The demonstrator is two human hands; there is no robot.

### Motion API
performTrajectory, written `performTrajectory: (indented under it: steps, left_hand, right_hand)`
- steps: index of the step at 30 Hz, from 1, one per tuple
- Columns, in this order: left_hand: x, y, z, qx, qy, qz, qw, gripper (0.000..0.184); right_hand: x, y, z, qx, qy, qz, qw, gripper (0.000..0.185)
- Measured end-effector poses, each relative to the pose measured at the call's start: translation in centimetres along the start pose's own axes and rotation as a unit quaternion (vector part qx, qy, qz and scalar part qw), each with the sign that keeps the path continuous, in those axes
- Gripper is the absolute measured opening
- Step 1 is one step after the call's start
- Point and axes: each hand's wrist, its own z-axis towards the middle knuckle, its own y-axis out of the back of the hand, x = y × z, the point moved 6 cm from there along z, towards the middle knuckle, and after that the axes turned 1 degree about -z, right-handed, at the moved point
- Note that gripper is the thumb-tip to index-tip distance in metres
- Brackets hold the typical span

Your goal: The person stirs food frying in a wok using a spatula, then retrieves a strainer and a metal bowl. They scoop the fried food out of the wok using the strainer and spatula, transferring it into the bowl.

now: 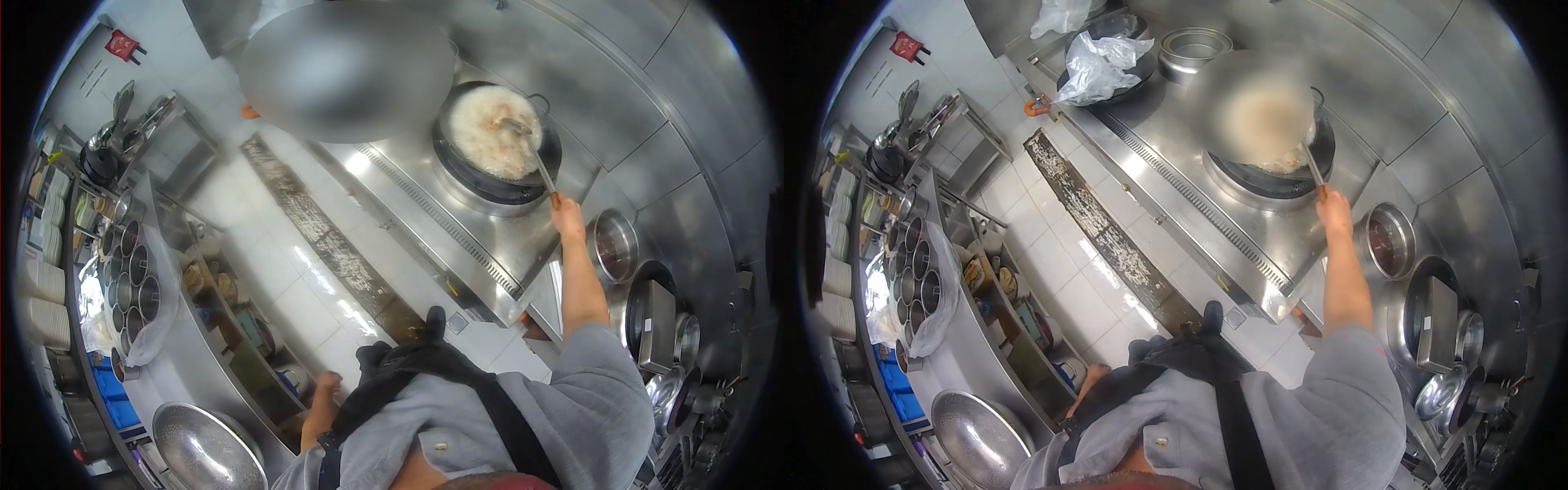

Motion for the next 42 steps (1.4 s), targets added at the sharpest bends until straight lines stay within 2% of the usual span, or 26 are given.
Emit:
performTrajectory:
  steps: [2,3,5,6,7,8,9,11,12,13,14,15,16,17,21,22,23,24,26,29,31,32,34,35,39,42]
  left_hand:
    - [-0.9,0.1,1.6,0.018,-0.089,-0.044,0.995,0.014]
    - [-2.3,0.3,1.0,0.017,-0.087,-0.045,0.995,0.014]
    - [-5.3,1.3,-0.4,-0.017,0.004,-0.103,0.994,0.019]
    - [-5.7,1.2,-0.1,-0.018,0.005,-0.104,0.994,0.019]
    - [-5.7,0.6,1.4,-0.003,-0.044,-0.079,0.996,0.019]
    - [-6.1,0.2,2.2,0.012,-0.093,-0.052,0.994,0.020]
    - [-7.4,0.6,1.3,0.010,-0.093,-0.052,0.994,0.020]
    - [-10.6,2.0,-1.9,-0.020,-0.014,-0.098,0.995,0.021]
    - [-10.1,2.0,-1.2,-0.020,-0.012,-0.100,0.995,0.021]
    - [-9.3,1.6,0.8,-0.007,-0.089,-0.058,0.994,0.020]
    - [-9.1,0.9,1.6,0.007,-0.165,-0.018,0.986,0.020]
    - [-9.4,0.7,1.3,0.006,-0.162,-0.024,0.986,0.020]
    - [-9.0,1.1,1.1,-0.015,-0.061,-0.108,0.992,0.019]
    - [-8.4,1.3,0.6,-0.036,0.042,-0.193,0.980,0.019]
    - [-7.3,1.8,0.1,-0.060,0.027,-0.192,0.979,0.021]
    - [-6.6,1.4,-0.2,-0.059,0.030,-0.195,0.979,0.021]
    - [-5.9,1.2,-0.3,-0.068,0.036,-0.210,0.975,0.021]
    - [-5.2,1.0,-0.5,-0.078,0.042,-0.224,0.971,0.022]
    - [-4.0,0.1,-1.2,-0.062,0.050,-0.229,0.970,0.022]
    - [-0.4,-2.2,-1.8,-0.032,0.053,-0.255,0.965,0.021]
    - [1.4,-3.8,-0.8,0.033,-0.077,-0.077,0.994,0.018]
    - [3.3,-5.5,0.6,0.037,-0.081,-0.072,0.993,0.018]
    - [7.4,-8.8,3.1,0.075,0.086,-0.211,0.971,0.016]
    - [7.8,-8.8,2.9,0.068,0.076,-0.190,0.976,0.016]
    - [5.4,-6.0,3.3,0.048,-0.077,-0.020,0.996,0.014]
    - [3.1,-4.0,5.2,0.029,-0.215,0.149,0.965,0.014]
  right_hand:
    - [-1.5,0.5,-0.5,-0.025,0.009,0.038,0.999,0.041]
    - [-2.5,1.0,-0.7,-0.051,0.018,0.072,0.996,0.045]
    - [-3.9,1.4,-1.1,-0.057,0.019,0.051,0.997,0.051]
    - [-4.6,1.8,-1.4,-0.021,-0.037,0.103,0.994,0.051]
    - [-5.1,1.9,-1.6,0.014,-0.094,0.154,0.984,0.051]
    - [-4.9,2.3,-1.4,0.015,-0.094,0.155,0.983,0.051]
    - [-5.0,2.6,-1.2,0.015,-0.114,0.172,0.978,0.051]
    - [-6.0,1.5,0.1,0.016,-0.133,0.188,0.973,0.051]
    - [-7.3,-0.1,1.7,-0.028,-0.086,0.160,0.983,0.052]
    - [-7.7,-0.6,2.7,-0.072,-0.037,0.131,0.988,0.052]
    - [-6.8,-0.5,2.9,-0.069,-0.034,0.130,0.989,0.052]
    - [-5.6,-0.9,2.9,-0.014,-0.101,0.228,0.968,0.052]
    - [-4.4,-1.8,2.8,0.044,-0.165,0.321,0.932,0.051]
    - [-3.6,-2.4,3.0,0.051,-0.156,0.320,0.933,0.051]
    - [-0.7,-5.1,2.5,0.096,-0.132,0.249,0.955,0.051]
    - [-1.0,-5.8,2.9,0.031,-0.030,0.151,0.988,0.053]
    - [-0.7,-5.8,2.6,-0.035,0.072,0.050,0.996,0.056]
    - [-0.4,-5.2,1.9,-0.036,0.072,0.049,0.996,0.056]
    - [1.0,-2.8,-0.2,0.045,0.016,0.041,0.998,0.053]
    - [1.0,0.5,-2.4,0.031,0.042,0.017,0.999,0.048]
    - [1.2,3.7,-4.5,0.019,0.032,0.023,0.999,0.046]
    - [1.0,5.0,-5.6,0.018,0.032,0.030,0.999,0.046]
    - [-0.5,6.9,-7.6,0.028,0.002,0.061,0.998,0.046]
    - [-0.6,8.3,-8.9,0.025,-0.006,0.056,0.998,0.046]
    - [-1.4,12.1,-13.6,0.001,0.015,0.027,1.000,0.047]
    - [-1.2,13.5,-15.5,0.009,0.031,0.021,0.999,0.044]
